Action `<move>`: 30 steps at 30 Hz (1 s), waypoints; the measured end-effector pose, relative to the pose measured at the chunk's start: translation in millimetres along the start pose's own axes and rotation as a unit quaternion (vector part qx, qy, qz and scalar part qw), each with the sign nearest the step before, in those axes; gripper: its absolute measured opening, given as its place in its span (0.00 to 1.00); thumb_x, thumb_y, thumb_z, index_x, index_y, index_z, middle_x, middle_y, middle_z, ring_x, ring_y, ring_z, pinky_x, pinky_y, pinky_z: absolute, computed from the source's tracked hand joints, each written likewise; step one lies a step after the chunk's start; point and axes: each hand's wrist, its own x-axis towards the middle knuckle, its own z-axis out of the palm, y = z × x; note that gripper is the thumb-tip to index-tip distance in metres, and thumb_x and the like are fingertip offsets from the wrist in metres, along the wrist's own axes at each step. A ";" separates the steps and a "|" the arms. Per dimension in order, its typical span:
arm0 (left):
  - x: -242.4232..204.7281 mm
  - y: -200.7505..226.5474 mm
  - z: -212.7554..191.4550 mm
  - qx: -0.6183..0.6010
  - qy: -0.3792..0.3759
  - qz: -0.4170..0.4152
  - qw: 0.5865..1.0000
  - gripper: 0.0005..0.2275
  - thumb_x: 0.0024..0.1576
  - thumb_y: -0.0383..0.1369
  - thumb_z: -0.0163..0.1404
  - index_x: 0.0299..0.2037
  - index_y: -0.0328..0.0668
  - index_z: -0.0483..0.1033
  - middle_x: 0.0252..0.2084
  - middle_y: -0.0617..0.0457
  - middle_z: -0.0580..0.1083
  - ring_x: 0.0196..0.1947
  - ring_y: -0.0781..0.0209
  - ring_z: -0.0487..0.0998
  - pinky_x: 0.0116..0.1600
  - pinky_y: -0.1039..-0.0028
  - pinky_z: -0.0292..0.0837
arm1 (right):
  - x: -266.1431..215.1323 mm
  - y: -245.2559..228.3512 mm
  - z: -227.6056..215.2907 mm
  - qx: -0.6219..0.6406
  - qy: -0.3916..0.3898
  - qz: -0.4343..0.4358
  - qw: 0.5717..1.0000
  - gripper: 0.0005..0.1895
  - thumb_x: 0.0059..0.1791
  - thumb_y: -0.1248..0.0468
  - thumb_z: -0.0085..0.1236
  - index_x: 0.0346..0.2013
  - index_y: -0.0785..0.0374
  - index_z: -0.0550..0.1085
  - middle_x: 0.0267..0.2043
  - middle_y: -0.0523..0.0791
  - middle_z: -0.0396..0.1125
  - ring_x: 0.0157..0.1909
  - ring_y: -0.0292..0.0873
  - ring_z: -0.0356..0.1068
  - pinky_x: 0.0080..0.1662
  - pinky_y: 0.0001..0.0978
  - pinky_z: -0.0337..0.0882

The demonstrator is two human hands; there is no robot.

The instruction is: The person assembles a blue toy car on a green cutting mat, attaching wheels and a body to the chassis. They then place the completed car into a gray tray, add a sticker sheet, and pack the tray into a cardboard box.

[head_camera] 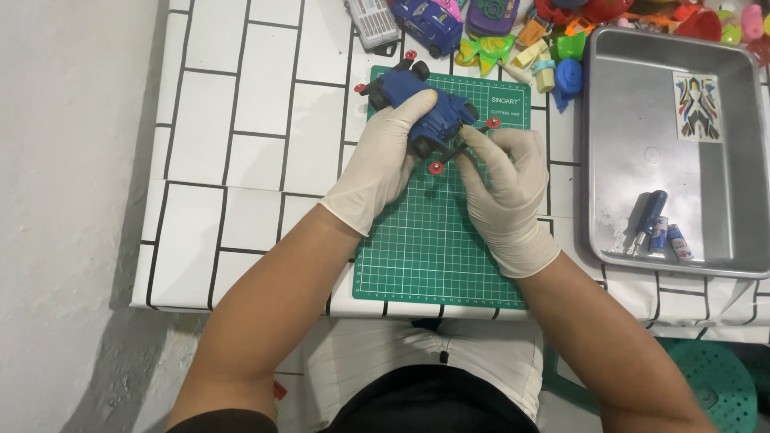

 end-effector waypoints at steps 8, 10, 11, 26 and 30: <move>-7.9 6.1 2.7 -0.009 -0.013 -0.025 1.000 0.39 0.45 0.39 0.63 0.64 0.28 0.58 0.63 0.34 0.64 0.67 0.41 0.65 0.70 0.53 0.63 | 6.0 23.7 3.1 -0.056 0.016 -0.126 0.990 0.18 0.37 0.80 0.74 0.40 0.64 0.85 0.34 0.43 0.64 0.37 0.41 0.56 0.38 0.34 0.69; -8.4 6.4 2.1 -0.011 -0.013 -0.025 1.000 0.38 0.45 0.39 0.63 0.64 0.28 0.58 0.63 0.34 0.64 0.67 0.40 0.65 0.69 0.53 0.64 | 8.7 20.7 4.0 -0.059 0.015 -0.134 0.989 0.18 0.37 0.80 0.74 0.40 0.64 0.86 0.34 0.42 0.63 0.37 0.41 0.55 0.39 0.35 0.68; -8.3 5.9 1.6 -0.009 -0.014 -0.027 0.999 0.38 0.45 0.39 0.63 0.64 0.28 0.58 0.63 0.33 0.64 0.66 0.39 0.66 0.69 0.53 0.64 | 11.7 15.9 4.0 -0.053 0.024 -0.127 0.990 0.19 0.38 0.82 0.72 0.40 0.66 0.85 0.34 0.44 0.63 0.36 0.41 0.57 0.40 0.34 0.68; -6.0 5.8 -2.0 -0.004 -0.006 -0.047 0.999 0.38 0.45 0.38 0.63 0.63 0.27 0.59 0.62 0.32 0.65 0.64 0.36 0.68 0.67 0.48 0.66 | 33.0 -4.7 8.9 -0.009 0.050 -0.076 0.996 0.13 0.41 0.84 0.71 0.35 0.69 0.84 0.29 0.43 0.67 0.34 0.38 0.61 0.40 0.30 0.67; 5.2 0.2 -4.3 -0.010 -0.019 -0.049 0.999 0.34 0.48 0.39 0.61 0.63 0.29 0.61 0.56 0.37 0.68 0.62 0.38 0.71 0.68 0.46 0.64 | 37.9 -4.8 3.7 -0.028 0.028 -0.092 0.995 0.06 0.45 0.79 0.72 0.29 0.70 0.81 0.27 0.41 0.65 0.30 0.36 0.60 0.41 0.30 0.67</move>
